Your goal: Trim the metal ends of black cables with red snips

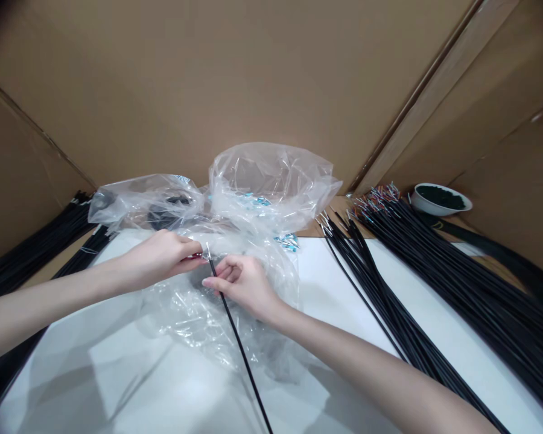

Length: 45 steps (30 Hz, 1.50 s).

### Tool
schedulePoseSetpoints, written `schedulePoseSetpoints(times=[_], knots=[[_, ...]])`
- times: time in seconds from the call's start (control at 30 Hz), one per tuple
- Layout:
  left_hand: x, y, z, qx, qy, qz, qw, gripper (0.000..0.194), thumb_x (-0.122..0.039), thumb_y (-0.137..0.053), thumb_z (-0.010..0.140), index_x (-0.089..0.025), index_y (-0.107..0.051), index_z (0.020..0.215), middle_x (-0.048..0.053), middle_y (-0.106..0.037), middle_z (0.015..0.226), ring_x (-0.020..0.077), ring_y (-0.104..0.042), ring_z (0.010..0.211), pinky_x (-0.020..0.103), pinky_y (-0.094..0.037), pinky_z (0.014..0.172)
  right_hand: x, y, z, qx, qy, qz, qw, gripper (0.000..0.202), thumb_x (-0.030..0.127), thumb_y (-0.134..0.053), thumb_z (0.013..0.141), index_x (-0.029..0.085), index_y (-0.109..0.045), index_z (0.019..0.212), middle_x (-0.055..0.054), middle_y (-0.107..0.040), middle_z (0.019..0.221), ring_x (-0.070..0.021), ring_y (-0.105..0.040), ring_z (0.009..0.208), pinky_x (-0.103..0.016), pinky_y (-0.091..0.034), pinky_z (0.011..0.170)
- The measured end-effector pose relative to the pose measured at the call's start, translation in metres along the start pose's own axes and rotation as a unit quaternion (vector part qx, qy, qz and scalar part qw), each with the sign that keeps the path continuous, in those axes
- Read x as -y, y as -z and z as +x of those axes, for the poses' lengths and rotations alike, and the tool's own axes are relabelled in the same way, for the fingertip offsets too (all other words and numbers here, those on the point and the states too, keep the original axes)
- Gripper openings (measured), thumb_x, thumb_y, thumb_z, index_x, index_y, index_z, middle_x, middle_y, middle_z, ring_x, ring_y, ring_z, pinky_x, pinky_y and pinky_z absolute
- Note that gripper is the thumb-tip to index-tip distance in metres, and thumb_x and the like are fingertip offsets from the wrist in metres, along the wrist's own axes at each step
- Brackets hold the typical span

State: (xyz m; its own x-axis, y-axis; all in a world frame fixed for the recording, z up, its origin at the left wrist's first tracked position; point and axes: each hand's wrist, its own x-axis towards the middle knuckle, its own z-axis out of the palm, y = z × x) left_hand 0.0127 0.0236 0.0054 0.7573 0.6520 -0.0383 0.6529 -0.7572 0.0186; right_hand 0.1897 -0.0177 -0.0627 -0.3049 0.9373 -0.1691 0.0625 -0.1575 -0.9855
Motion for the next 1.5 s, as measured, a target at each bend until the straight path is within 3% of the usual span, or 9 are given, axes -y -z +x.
schedulePoseSetpoints(times=[0.2, 0.33, 0.53, 0.73, 1.0, 1.3, 1.5], knots=[[0.014, -0.007, -0.008, 0.015, 0.037, -0.026, 0.999, 0.031, -0.04, -0.05, 0.085, -0.014, -0.059, 0.071, 0.002, -0.06, 0.058, 0.0111, -0.051, 0.048, 0.021, -0.028, 0.047, -0.005, 0.006, 0.004, -0.017, -0.037, 0.056, 0.998, 0.035, 0.036, -0.077, 0.058, 0.017, -0.051, 0.071, 0.003, -0.059, 0.05, -0.0138, -0.061, 0.048, -0.022, -0.043, 0.046], [0.012, -0.004, -0.012, 0.023, 0.053, -0.003, 0.998, 0.033, -0.043, -0.049, 0.086, -0.014, -0.059, 0.073, 0.003, -0.062, 0.06, 0.0123, -0.053, 0.049, 0.021, -0.027, 0.046, -0.003, 0.004, 0.006, -0.022, -0.042, 0.064, 0.997, 0.035, 0.034, -0.078, 0.058, 0.017, -0.049, 0.069, 0.003, -0.06, 0.051, -0.0131, -0.061, 0.047, -0.02, -0.042, 0.043], [0.003, -0.001, -0.005, 0.023, 0.041, 0.024, 0.999, 0.032, -0.04, -0.047, 0.087, -0.014, -0.059, 0.073, 0.004, -0.063, 0.063, 0.0137, -0.055, 0.05, 0.021, -0.025, 0.045, 0.002, 0.0, 0.01, 0.011, -0.021, 0.027, 0.999, 0.033, 0.037, -0.075, 0.061, 0.017, -0.049, 0.064, 0.002, -0.058, 0.05, -0.0134, -0.061, 0.047, -0.021, -0.043, 0.043], [0.005, -0.016, -0.001, 0.015, 0.046, 0.029, 0.998, 0.033, -0.033, -0.045, 0.089, -0.013, -0.06, 0.069, 0.005, -0.063, 0.061, 0.0149, -0.058, 0.052, 0.022, -0.027, 0.046, -0.002, -0.002, 0.014, 0.032, 0.013, -0.008, 0.999, 0.027, 0.037, -0.069, 0.068, 0.016, -0.051, 0.066, 0.0, -0.06, 0.055, -0.0131, -0.061, 0.048, -0.02, -0.042, 0.043], [0.017, -0.016, -0.016, 0.017, 0.084, 0.023, 0.996, 0.037, -0.046, -0.045, 0.087, -0.014, -0.063, 0.08, 0.007, -0.067, 0.069, 0.0182, -0.062, 0.06, 0.022, -0.033, 0.05, -0.004, 0.002, 0.017, 0.02, 0.013, 0.026, 0.999, 0.031, 0.041, -0.07, 0.067, 0.016, -0.052, 0.067, -0.001, -0.062, 0.055, -0.0128, -0.06, 0.046, -0.022, -0.045, 0.045], [-0.001, -0.006, -0.006, 0.017, 0.061, 0.033, 0.997, 0.027, -0.034, -0.049, 0.087, -0.013, -0.06, 0.075, 0.007, -0.066, 0.068, 0.0188, -0.062, 0.058, 0.023, -0.03, 0.047, 0.006, -0.005, 0.013, 0.057, 0.017, 0.0, 0.998, 0.031, 0.042, -0.069, 0.067, 0.016, -0.053, 0.064, 0.0, -0.061, 0.054, -0.0128, -0.06, 0.046, -0.022, -0.046, 0.044], [0.005, -0.011, -0.007, 0.001, 0.071, 0.028, 0.997, 0.033, -0.034, -0.044, 0.089, -0.014, -0.061, 0.069, 0.006, -0.064, 0.061, 0.0175, -0.06, 0.055, 0.023, -0.03, 0.047, 0.002, -0.001, 0.016, 0.029, 0.03, 0.0, 0.999, 0.03, 0.042, -0.068, 0.068, 0.016, -0.053, 0.065, -0.001, -0.063, 0.057, -0.0126, -0.06, 0.046, -0.023, -0.046, 0.044]])
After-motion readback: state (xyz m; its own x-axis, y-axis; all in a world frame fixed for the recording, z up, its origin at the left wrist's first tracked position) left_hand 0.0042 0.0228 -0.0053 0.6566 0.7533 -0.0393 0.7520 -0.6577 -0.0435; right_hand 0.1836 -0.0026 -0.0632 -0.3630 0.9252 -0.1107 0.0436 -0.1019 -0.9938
